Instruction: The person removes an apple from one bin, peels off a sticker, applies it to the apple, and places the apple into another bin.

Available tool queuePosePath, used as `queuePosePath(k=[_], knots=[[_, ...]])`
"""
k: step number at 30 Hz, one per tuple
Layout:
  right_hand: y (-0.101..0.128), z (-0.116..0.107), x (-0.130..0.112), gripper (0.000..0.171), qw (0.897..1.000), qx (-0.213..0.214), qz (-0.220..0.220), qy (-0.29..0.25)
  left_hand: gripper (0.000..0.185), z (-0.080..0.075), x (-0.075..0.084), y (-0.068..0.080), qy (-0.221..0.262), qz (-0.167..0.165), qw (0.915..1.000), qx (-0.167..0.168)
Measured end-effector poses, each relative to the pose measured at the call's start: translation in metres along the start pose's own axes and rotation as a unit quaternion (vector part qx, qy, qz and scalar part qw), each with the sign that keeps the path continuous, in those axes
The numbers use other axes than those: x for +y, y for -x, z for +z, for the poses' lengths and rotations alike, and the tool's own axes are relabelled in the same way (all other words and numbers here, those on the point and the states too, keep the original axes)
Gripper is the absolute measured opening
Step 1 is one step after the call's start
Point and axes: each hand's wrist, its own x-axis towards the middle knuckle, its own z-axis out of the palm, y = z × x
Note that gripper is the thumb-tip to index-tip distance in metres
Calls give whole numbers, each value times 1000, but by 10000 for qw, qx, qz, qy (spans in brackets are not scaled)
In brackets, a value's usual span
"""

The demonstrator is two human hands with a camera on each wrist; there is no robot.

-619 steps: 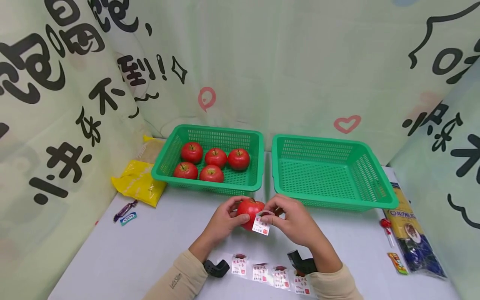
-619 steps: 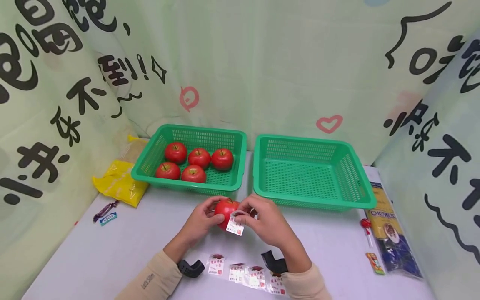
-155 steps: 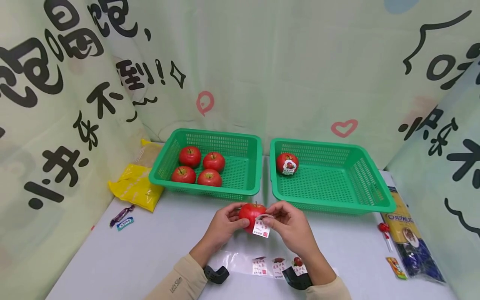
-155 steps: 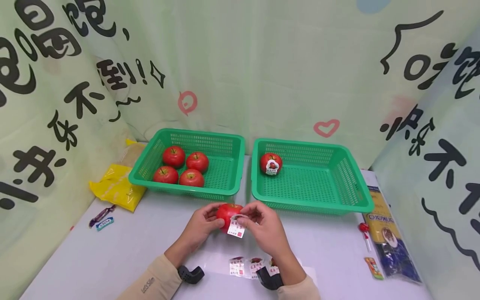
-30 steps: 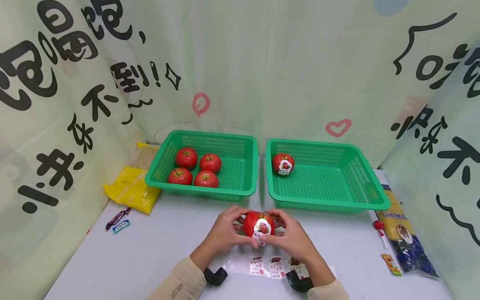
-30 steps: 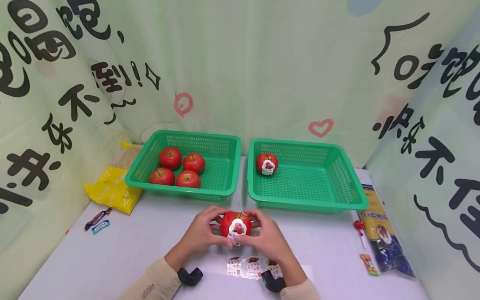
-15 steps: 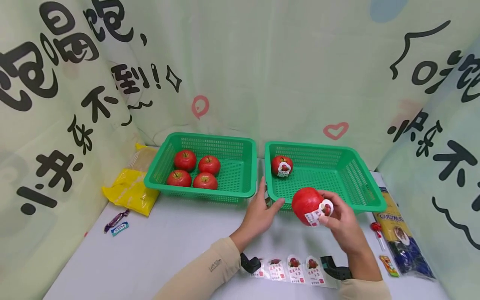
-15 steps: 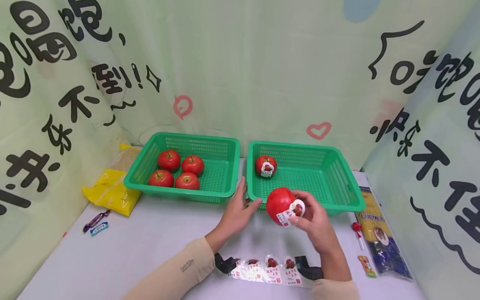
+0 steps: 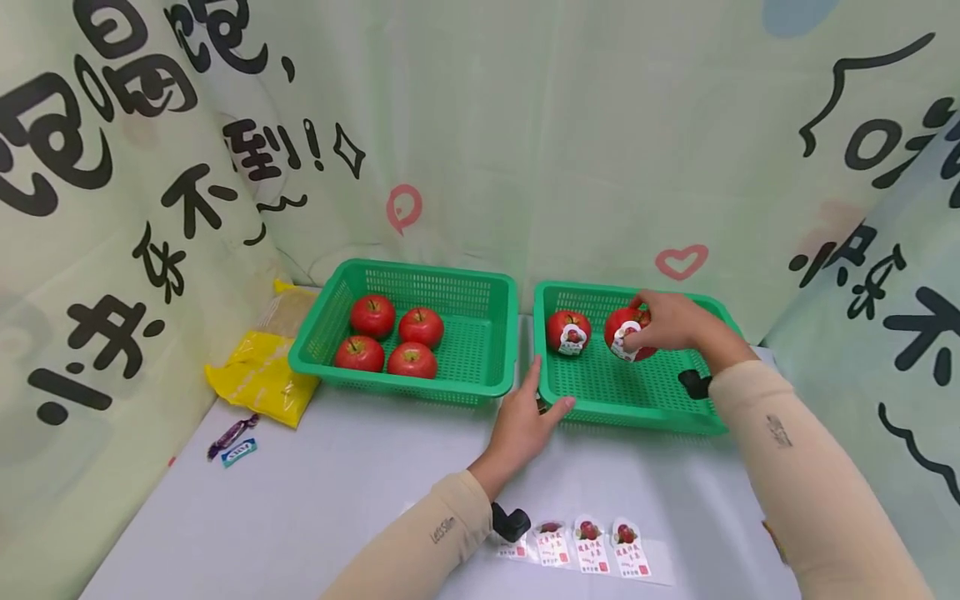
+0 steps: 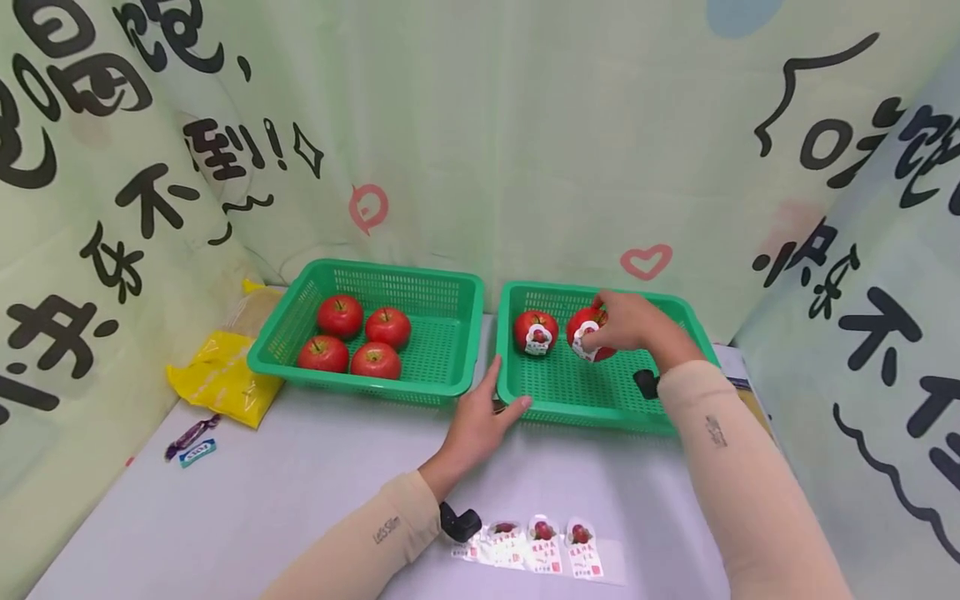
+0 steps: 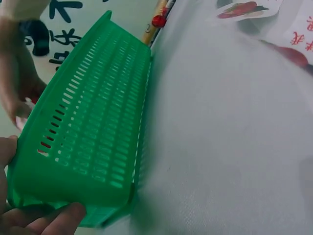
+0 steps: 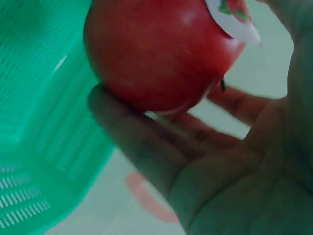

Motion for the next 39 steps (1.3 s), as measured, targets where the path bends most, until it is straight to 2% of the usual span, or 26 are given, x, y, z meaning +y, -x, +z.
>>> queuePosePath(k=[2, 5, 7, 13, 22, 27, 30, 34, 36, 39], knots=[[-20, 5, 7, 72, 9993, -305, 68, 184, 88, 0, 0, 3, -32, -28, 10000, -34], [-37, 16, 13, 71, 9972, -637, 186, 349, 90, 2, -1, 8, -58, -81, 9999, -106], [-44, 21, 14, 69, 9956, -794, 259, 428, 90, 2, -1, 11, -112, -107, 9998, -134], [-57, 31, 14, 73, 9918, -1150, 520, 199, 90, 0, 3, 13, -198, -66, 9997, -134], [-64, 45, 17, 83, 9938, -748, 632, 520, 92, -2, 0, 11, -389, 16, 9992, -54], [-52, 42, 10, 90, 9942, -651, 687, 521, 92, -2, -2, 6, -807, 188, 9965, -63], [-33, 32, -5, 88, 9976, -225, 501, 418, 94, -2, -2, 4, -1054, 239, 9940, -152], [10, 25, -35, 78, 9961, 875, 0, 91, 93, -6, -2, 2, -1017, 184, 9944, -211], [36, 32, -50, 71, 9880, 1494, -373, -133, 93, -9, -3, 2, -803, 183, 9963, -233], [74, 56, -71, 58, 9695, 2251, -862, -448, 92, -21, -4, 8, -315, 216, 9983, -430]])
